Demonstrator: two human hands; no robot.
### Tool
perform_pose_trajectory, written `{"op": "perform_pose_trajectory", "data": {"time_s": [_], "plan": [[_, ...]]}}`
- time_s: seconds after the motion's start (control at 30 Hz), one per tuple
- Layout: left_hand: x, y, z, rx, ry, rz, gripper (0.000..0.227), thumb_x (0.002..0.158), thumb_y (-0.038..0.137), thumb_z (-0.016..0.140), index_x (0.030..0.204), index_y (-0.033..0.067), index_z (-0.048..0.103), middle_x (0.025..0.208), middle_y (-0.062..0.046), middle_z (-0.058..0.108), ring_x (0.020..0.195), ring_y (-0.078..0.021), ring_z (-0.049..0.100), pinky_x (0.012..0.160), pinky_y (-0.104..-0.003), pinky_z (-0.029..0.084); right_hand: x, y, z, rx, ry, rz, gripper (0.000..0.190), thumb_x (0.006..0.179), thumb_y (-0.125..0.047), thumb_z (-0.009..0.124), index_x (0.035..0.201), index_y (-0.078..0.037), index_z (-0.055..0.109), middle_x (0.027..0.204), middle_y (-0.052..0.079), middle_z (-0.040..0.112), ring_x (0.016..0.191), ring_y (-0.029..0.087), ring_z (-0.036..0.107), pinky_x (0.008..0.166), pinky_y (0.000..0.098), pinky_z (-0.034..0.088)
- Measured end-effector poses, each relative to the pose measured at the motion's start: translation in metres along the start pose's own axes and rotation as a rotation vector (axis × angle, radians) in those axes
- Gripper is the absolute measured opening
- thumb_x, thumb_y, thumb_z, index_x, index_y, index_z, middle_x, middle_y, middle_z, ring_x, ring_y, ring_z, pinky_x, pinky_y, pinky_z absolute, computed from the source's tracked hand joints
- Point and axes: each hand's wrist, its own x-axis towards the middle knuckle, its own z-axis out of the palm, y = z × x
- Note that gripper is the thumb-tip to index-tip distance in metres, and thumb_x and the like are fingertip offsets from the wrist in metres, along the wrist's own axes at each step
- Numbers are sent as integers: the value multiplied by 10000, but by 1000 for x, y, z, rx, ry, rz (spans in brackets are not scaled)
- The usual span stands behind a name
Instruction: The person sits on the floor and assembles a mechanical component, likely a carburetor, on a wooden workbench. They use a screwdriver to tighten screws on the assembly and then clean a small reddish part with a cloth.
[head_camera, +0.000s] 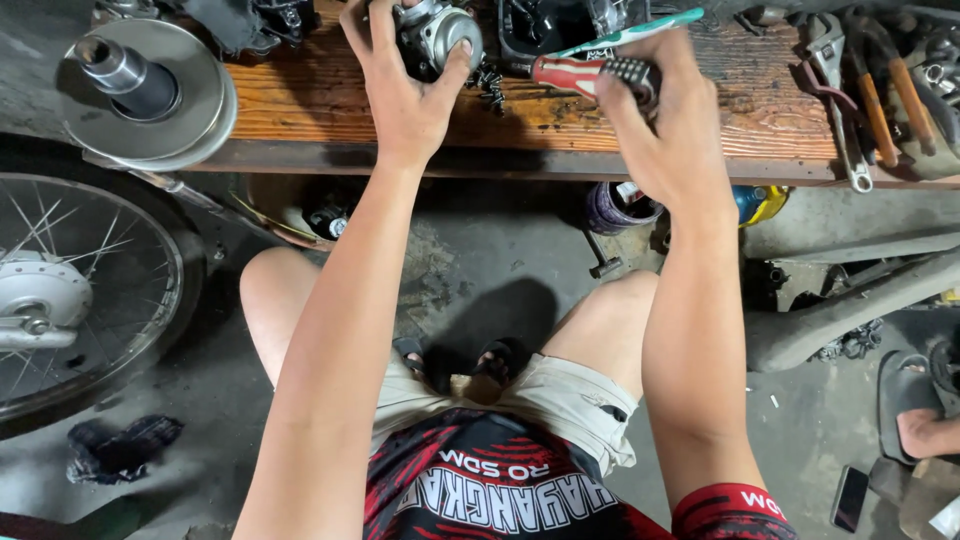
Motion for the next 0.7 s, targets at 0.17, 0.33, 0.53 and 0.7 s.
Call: {"op": "perform_pose_trajectory", "data": {"time_s": [0.17, 0.33, 0.53, 0.7], "plan": [[4, 15, -3, -1, 2, -4, 681, 976, 444, 783, 1483, 258, 368, 1406, -100, 382, 1360, -285, 351, 1056, -487, 537, 0, 18, 16, -63, 57, 175, 563, 1211, -497, 379, 787, -131, 429, 609, -11, 357, 525, 131, 283, 530, 350, 221], [-4, -7, 0, 8, -16, -55, 776, 1009, 439, 812, 1570, 294, 296, 1566, -56, 301, 1489, -329, 224, 1123, -512, 479, 4, -8, -1, 224, -54, 89, 122, 1154, -162, 448, 1159, -43, 470, 768, 16, 459, 596, 116, 325, 555, 330, 249], [3, 10, -2, -2, 12, 18, 648, 981, 465, 752, 1451, 254, 359, 1385, -75, 385, 1338, -279, 324, 1059, -482, 490, 5, -1, 3, 108, -39, 176, 309, 1174, -308, 365, 963, -87, 405, 673, 5, 408, 538, 112, 301, 502, 321, 225], [-8, -17, 4, 48, -23, -38, 865, 1035, 578, 768, 1664, 337, 224, 1710, 1, 277, 1583, -315, 229, 1276, -537, 442, 1, 0, 2, 329, -117, 44, 52, 1170, -51, 419, 1126, -32, 399, 703, 35, 466, 502, 111, 318, 446, 295, 228]]}}
